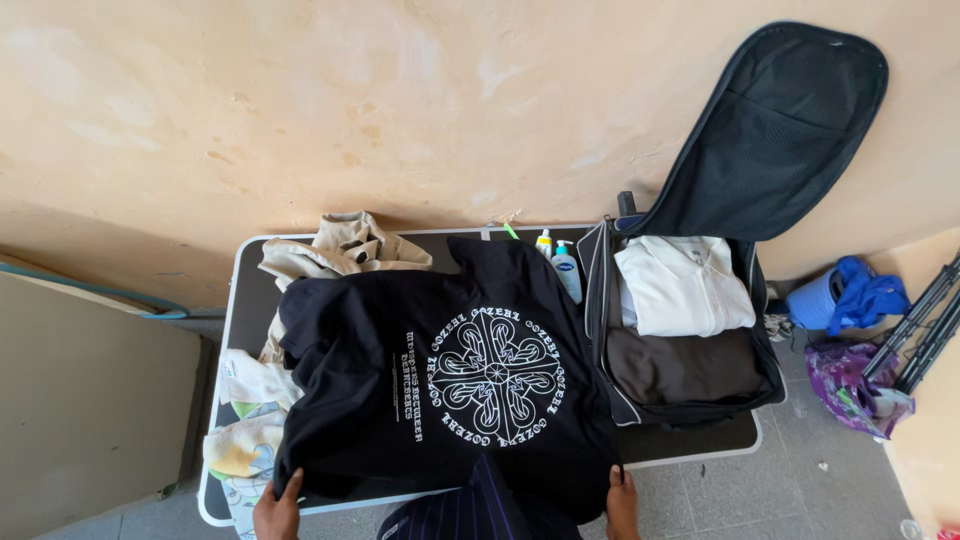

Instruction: The person folds several garments on a table and places them into an open suitcase. The person folds a brown garment, a black t-shirt, and a black long-sleeved shirt, arranging each neatly inside the suitcase.

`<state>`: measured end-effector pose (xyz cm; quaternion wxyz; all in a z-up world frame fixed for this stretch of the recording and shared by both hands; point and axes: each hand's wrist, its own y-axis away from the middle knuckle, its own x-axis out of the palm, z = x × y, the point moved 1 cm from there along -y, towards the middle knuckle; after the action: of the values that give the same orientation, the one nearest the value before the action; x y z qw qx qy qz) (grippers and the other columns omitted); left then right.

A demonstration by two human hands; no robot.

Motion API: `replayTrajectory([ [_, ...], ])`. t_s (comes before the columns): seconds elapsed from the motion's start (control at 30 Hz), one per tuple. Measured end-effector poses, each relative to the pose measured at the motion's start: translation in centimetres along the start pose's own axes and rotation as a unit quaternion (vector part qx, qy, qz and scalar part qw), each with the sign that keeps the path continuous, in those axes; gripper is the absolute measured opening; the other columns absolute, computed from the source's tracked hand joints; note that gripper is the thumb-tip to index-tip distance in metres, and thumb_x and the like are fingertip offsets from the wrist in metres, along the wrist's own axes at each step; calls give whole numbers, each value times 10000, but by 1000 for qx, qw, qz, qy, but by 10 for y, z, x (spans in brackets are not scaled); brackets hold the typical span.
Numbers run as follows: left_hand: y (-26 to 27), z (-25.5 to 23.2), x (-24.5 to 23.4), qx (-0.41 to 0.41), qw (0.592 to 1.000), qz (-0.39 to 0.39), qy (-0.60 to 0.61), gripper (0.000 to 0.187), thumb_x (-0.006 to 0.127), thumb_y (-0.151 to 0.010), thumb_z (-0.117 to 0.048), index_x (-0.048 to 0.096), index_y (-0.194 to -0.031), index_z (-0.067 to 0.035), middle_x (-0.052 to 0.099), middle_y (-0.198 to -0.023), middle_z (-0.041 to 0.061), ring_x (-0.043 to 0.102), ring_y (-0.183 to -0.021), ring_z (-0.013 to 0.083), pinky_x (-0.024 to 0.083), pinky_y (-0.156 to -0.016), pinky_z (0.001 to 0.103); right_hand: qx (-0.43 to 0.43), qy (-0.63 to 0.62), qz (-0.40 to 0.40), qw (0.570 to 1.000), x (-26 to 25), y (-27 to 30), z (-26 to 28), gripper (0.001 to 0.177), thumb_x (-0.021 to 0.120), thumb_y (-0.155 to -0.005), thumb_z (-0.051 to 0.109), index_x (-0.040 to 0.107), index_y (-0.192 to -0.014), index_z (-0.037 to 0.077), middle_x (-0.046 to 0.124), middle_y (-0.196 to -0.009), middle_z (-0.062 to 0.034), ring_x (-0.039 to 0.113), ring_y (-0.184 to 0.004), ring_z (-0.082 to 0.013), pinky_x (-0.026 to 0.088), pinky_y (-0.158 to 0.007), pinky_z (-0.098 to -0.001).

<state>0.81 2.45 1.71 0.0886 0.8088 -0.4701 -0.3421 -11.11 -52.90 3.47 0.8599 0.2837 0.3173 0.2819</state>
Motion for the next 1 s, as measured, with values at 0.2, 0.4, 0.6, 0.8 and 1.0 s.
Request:
replayTrajectory([
  [0.2, 16, 2, 9, 48, 971, -40, 231, 583, 769, -959, -384, 667, -1271, 98, 725, -1106, 178, 657, -1002, 186, 505, -911, 316, 75, 136, 86, 984, -5, -2, -12, 1000, 543, -918, 717, 427, -1549, -50, 431, -1594, -277, 410, -1480, -436, 342, -1212, -546],
  [0.4, 24, 10, -8, 5, 992, 23, -127, 771, 818, -894, -460, 626, -1334, 144, 675, -1224, 323, 621, -1184, 364, 447, -1023, 401, 43, 282, 265, 921, -13, -24, -55, 1093, 704, -787, 713, 426, -1519, -50, 457, -1585, -246, 373, -1521, -380, 283, -1246, -515],
  [0.6, 15, 15, -29, -69, 985, 134, 79, 655, 783, -864, -334, 644, -1331, 105, 722, -1242, 264, 685, -1124, 361, 519, -951, 405, -28, 366, 233, 901, -19, -22, 3, 902, 691, -799, 654, 615, -1383, -30, 660, -1394, -214, 582, -1321, -339, 400, -1151, -474],
  [0.8, -23, -13, -18, -66, 920, 41, 384, 516, 648, -970, -121, 490, -1451, -24, 660, -1197, 144, 646, -1100, 260, 571, -895, 390, -82, 16, 274, 958, 17, -44, 92, 587, 652, -974, 475, 674, -1223, -56, 700, -1109, -170, 673, -880, -243, 601, -805, -458],
  [1.0, -34, -16, -17, 9, 880, 191, 435, 563, 520, -1044, -139, 461, -1571, 52, 590, -1157, 165, 676, -1028, 279, 609, -836, 466, -170, 158, 228, 946, 60, -61, 108, 569, 551, -982, 392, 467, -1479, 127, 581, -1434, -105, 718, -874, -255, 576, -815, -417],
])
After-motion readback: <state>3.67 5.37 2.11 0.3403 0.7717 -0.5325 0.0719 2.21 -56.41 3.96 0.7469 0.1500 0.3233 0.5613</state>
